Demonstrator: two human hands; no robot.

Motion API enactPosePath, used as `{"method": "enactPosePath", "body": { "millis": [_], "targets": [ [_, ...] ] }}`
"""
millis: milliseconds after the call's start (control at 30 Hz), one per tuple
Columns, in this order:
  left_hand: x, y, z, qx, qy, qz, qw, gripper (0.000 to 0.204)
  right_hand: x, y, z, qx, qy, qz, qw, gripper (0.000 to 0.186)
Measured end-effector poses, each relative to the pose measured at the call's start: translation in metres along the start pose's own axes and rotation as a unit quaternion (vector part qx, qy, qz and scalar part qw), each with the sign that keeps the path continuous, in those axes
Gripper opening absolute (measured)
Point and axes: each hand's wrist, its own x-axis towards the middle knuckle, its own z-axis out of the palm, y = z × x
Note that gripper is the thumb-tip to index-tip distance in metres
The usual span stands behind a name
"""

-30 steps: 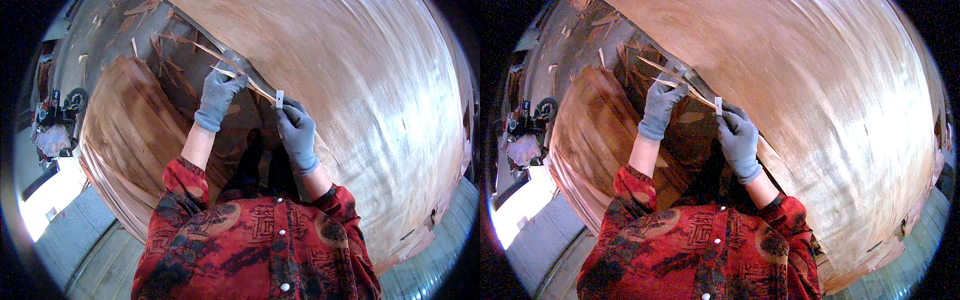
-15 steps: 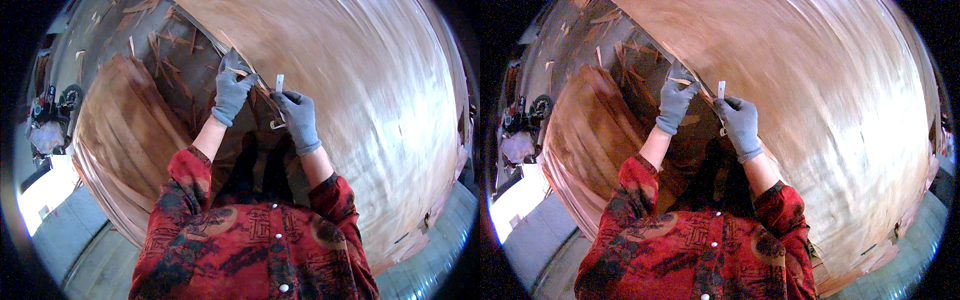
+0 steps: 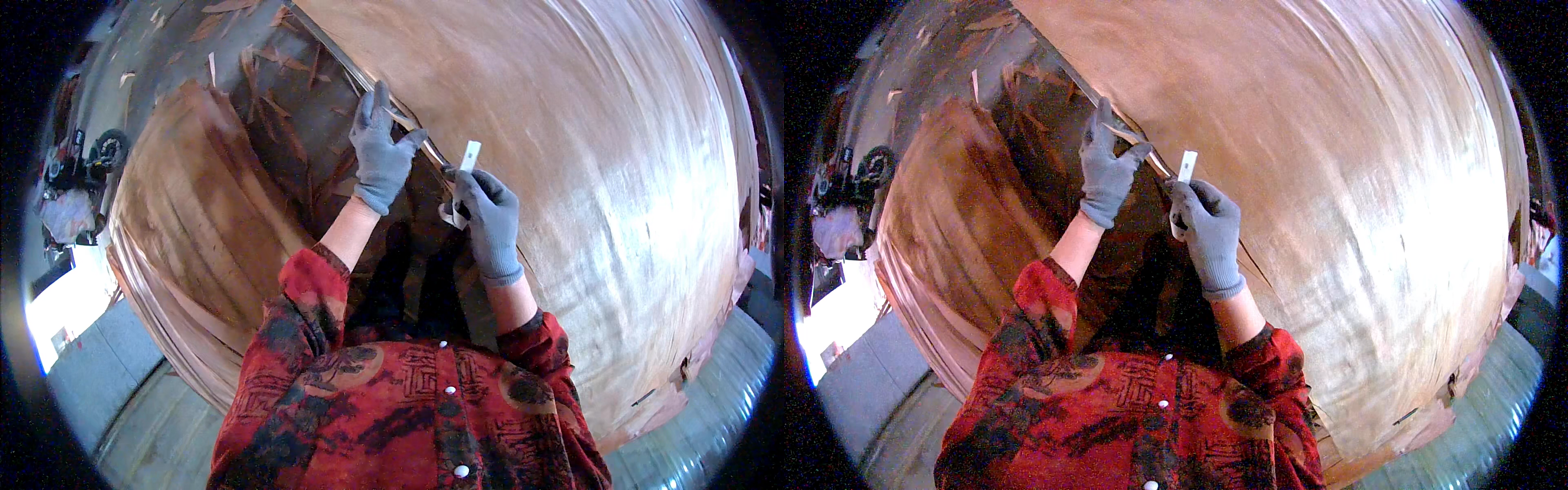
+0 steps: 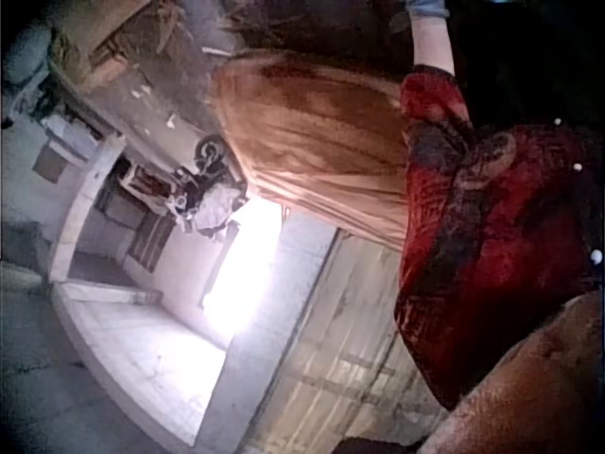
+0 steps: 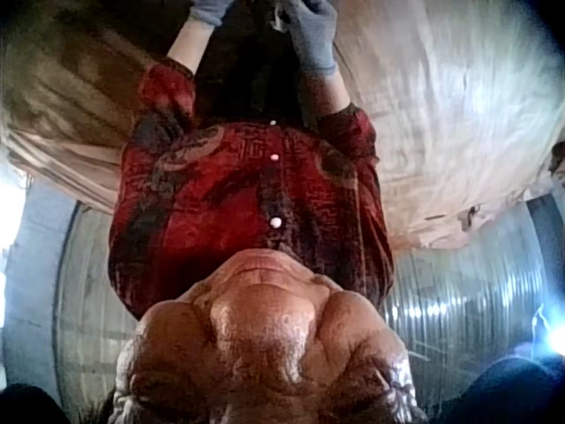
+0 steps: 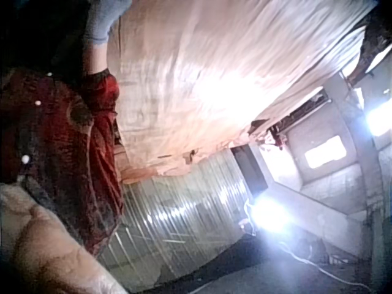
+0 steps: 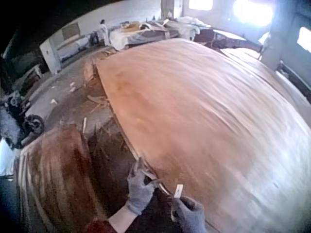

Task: The person applies thin wood veneer strips to the edges of a large wooden panel. They use a small brush to apply adhesive to the panel's edge and then press the veneer strip into place, smoothing it down with their gloved hands. The process involves repeated application of glue and placement of veneer pieces along the panel's perimeter.

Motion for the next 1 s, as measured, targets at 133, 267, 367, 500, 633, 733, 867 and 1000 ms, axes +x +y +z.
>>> {"method": "enactPosePath", "body": {
  "millis": [133,267,367,500,633,733,867,1000],
  "targets": [
    [-0.002,0.005,-0.006,-0.02,0.002,0.018,1.0,0.09,-0.015,0.006,-0.02,0.026,0.087,-0.05,0.995,0.018],
    [-0.002,0.012,-0.009,-0.072,0.014,0.016,0.997,0.087,-0.019,-0.006,-0.054,-0.034,0.116,-0.02,0.992,0.018],
    [-0.005,0.04,-0.023,-0.212,0.014,-0.051,0.976,0.084,-0.013,-0.025,-0.07,-0.096,0.054,0.003,0.994,0.02],
    [-0.002,0.047,-0.037,-0.173,0.008,0.006,0.985,0.089,0.001,-0.048,-0.06,-0.08,-0.073,0.049,0.993,0.021],
    [-0.002,0.082,-0.055,-0.225,-0.002,-0.019,0.974,0.093,0.016,-0.048,-0.042,-0.106,-0.196,0.068,0.972,0.025],
    [0.001,0.088,-0.065,-0.191,-0.02,0.04,0.981,0.097,0.02,-0.053,-0.036,-0.126,-0.249,0.12,0.953,0.029],
    [0.001,0.089,-0.073,-0.167,-0.028,0.101,0.981,0.1,0.017,-0.054,-0.031,-0.155,-0.276,0.112,0.942,0.031],
    [-0.002,0.087,-0.079,-0.153,-0.032,0.11,0.982,0.103,0.013,-0.064,-0.032,-0.179,-0.298,0.157,0.924,0.031]
  ]
}}
